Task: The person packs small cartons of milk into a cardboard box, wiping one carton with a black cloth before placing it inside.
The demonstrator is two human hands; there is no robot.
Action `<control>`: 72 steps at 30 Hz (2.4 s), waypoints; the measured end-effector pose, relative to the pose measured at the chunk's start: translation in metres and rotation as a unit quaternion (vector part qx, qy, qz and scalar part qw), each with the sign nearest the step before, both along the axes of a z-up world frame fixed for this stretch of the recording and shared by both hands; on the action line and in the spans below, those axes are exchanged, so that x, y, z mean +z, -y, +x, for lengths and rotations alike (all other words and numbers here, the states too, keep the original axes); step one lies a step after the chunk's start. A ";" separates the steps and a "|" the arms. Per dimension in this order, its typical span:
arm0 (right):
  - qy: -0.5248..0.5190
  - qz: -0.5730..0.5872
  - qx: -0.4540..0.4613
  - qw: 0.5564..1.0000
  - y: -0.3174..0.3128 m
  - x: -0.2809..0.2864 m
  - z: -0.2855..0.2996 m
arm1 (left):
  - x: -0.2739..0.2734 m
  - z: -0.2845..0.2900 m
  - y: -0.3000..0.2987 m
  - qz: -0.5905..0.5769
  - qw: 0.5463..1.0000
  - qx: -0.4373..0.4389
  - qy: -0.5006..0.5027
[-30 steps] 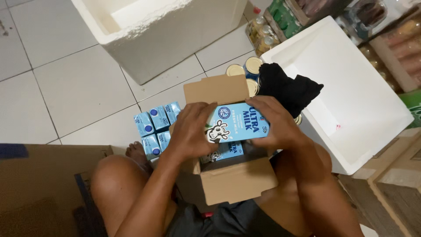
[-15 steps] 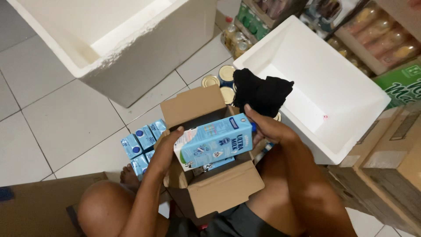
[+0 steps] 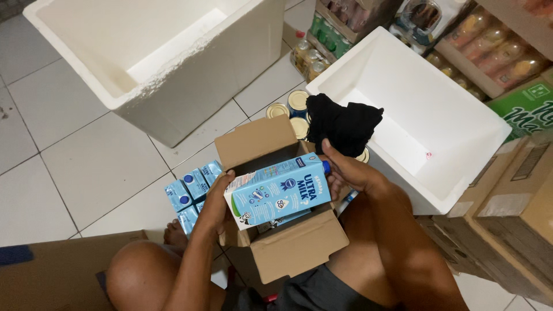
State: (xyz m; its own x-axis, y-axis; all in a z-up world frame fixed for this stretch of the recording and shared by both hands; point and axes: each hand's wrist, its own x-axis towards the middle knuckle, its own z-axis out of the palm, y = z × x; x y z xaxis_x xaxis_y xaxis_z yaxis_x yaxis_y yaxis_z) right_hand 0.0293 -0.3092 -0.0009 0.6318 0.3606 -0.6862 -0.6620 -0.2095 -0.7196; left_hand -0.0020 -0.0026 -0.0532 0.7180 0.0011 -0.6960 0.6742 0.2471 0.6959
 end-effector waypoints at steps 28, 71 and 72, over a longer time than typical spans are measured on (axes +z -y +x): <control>0.262 0.056 0.116 0.956 -0.008 0.006 0.009 | 0.051 -0.007 -0.012 0.194 0.897 -0.139 0.373; 0.418 -0.374 0.521 0.644 -0.054 -0.093 0.002 | -0.056 -0.003 0.034 0.466 0.594 -0.583 0.301; 0.400 -0.380 0.523 0.649 -0.056 -0.097 0.003 | -0.059 -0.002 0.037 0.472 0.580 -0.602 0.280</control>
